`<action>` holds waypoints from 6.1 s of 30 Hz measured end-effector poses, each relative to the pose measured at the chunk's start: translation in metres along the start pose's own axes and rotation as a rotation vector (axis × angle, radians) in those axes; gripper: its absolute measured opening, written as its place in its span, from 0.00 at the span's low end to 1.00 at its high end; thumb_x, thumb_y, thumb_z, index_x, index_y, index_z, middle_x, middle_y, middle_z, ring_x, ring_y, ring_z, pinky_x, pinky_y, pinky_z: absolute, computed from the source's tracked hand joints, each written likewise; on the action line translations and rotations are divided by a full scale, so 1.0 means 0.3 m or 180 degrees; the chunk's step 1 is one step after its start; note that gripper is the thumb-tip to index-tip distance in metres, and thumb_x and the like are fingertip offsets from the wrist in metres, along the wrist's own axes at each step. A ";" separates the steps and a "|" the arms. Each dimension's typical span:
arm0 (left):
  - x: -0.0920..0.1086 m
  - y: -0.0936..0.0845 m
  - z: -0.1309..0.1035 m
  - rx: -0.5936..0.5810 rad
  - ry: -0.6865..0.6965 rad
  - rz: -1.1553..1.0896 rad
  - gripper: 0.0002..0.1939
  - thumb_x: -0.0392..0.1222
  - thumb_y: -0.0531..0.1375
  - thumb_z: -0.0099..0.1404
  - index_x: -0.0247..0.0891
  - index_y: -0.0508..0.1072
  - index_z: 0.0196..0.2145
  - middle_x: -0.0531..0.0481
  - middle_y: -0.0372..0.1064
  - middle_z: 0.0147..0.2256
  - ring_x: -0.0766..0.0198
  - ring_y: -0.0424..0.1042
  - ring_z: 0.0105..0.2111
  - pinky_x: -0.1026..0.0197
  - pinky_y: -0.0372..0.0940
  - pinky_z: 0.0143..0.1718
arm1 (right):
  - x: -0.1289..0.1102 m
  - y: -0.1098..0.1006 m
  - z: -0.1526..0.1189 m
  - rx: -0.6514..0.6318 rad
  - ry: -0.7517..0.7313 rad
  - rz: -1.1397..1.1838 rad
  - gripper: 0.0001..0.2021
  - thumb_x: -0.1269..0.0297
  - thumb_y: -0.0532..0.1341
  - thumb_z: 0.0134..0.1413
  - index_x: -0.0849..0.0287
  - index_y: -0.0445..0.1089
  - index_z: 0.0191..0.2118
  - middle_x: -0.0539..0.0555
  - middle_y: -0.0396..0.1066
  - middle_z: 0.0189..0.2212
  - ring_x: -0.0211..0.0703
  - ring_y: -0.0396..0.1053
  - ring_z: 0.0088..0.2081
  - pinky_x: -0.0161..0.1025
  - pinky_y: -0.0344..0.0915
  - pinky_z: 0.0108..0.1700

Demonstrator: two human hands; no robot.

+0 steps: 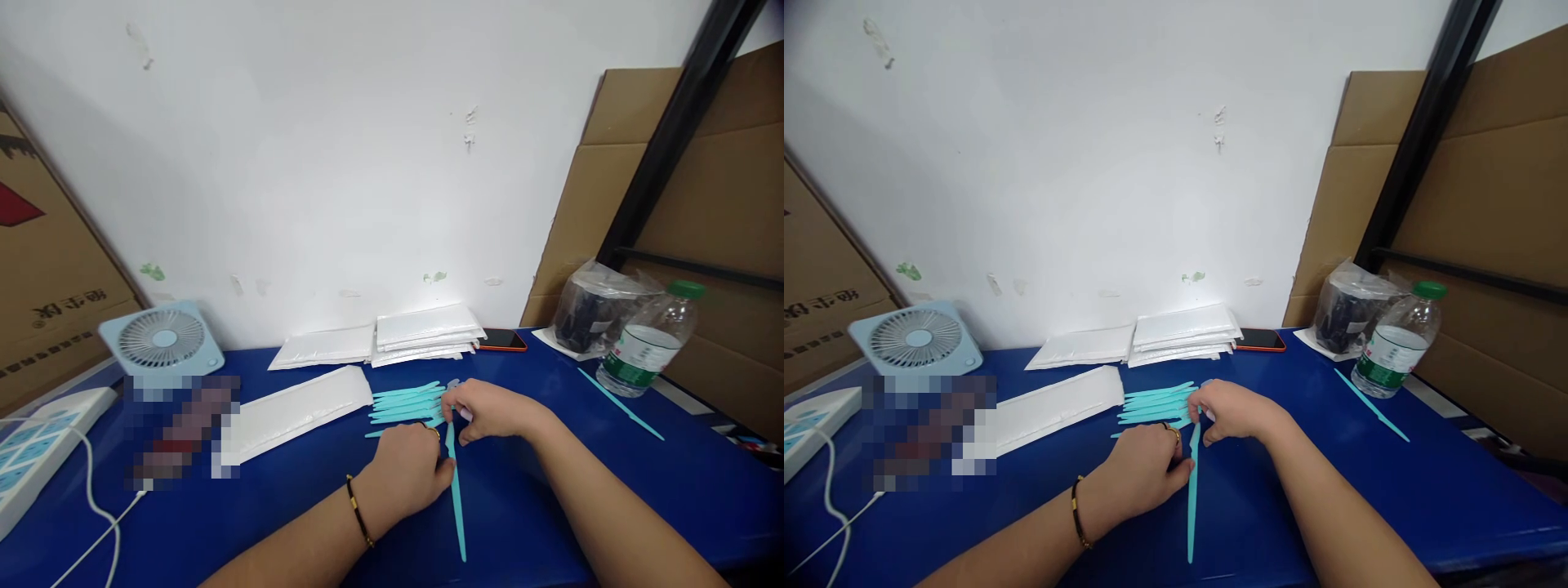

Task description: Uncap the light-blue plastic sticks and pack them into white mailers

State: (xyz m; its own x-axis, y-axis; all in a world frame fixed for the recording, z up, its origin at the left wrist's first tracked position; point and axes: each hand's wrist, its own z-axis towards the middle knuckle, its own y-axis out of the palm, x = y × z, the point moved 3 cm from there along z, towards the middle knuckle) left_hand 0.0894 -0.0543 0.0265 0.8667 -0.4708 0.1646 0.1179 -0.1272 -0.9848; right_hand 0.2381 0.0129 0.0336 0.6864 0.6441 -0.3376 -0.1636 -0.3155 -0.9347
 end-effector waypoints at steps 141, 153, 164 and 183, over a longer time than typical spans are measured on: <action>-0.283 -0.009 0.153 0.0686 -0.0137 -0.1346 0.11 0.45 0.51 0.60 0.38 0.69 0.30 0.51 0.67 0.28 0.65 0.64 0.28 0.65 0.55 0.27 | 0.161 -0.029 0.021 0.1042 0.0275 0.1608 0.12 0.56 0.59 0.48 0.61 0.67 0.29 0.49 0.66 0.22 0.36 0.64 0.25 0.32 0.60 0.28; -0.327 -0.033 0.142 0.0861 -0.0423 -0.2003 0.16 0.51 0.45 0.61 0.37 0.64 0.28 0.53 0.61 0.24 0.67 0.59 0.25 0.65 0.54 0.25 | 0.085 -0.062 0.017 0.2105 -0.0227 0.0517 0.04 0.68 0.56 0.46 0.58 0.69 0.28 0.52 0.70 0.27 0.38 0.67 0.29 0.33 0.63 0.31; -0.335 -0.021 0.151 0.0507 -0.0503 -0.2346 0.17 0.52 0.49 0.58 0.36 0.67 0.30 0.52 0.64 0.25 0.67 0.61 0.23 0.65 0.56 0.25 | 0.054 -0.062 0.019 0.2229 -0.0578 0.0255 0.08 0.68 0.55 0.51 0.54 0.72 0.31 0.53 0.71 0.32 0.41 0.69 0.34 0.36 0.65 0.38; -0.308 -0.050 0.149 0.1373 -0.0319 -0.1364 0.14 0.48 0.51 0.59 0.39 0.68 0.39 0.48 0.67 0.36 0.61 0.65 0.38 0.60 0.59 0.40 | 0.088 -0.026 0.062 0.2229 -0.0395 0.0805 0.08 0.64 0.56 0.52 0.56 0.73 0.30 0.53 0.71 0.30 0.40 0.69 0.33 0.35 0.65 0.33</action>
State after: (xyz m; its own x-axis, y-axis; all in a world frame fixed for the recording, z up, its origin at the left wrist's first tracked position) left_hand 0.0293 0.0302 0.0237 0.7378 -0.3690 0.5652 0.6331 0.0877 -0.7691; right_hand 0.2442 0.0453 0.0298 0.4901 0.6976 -0.5226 -0.7461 0.0258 -0.6654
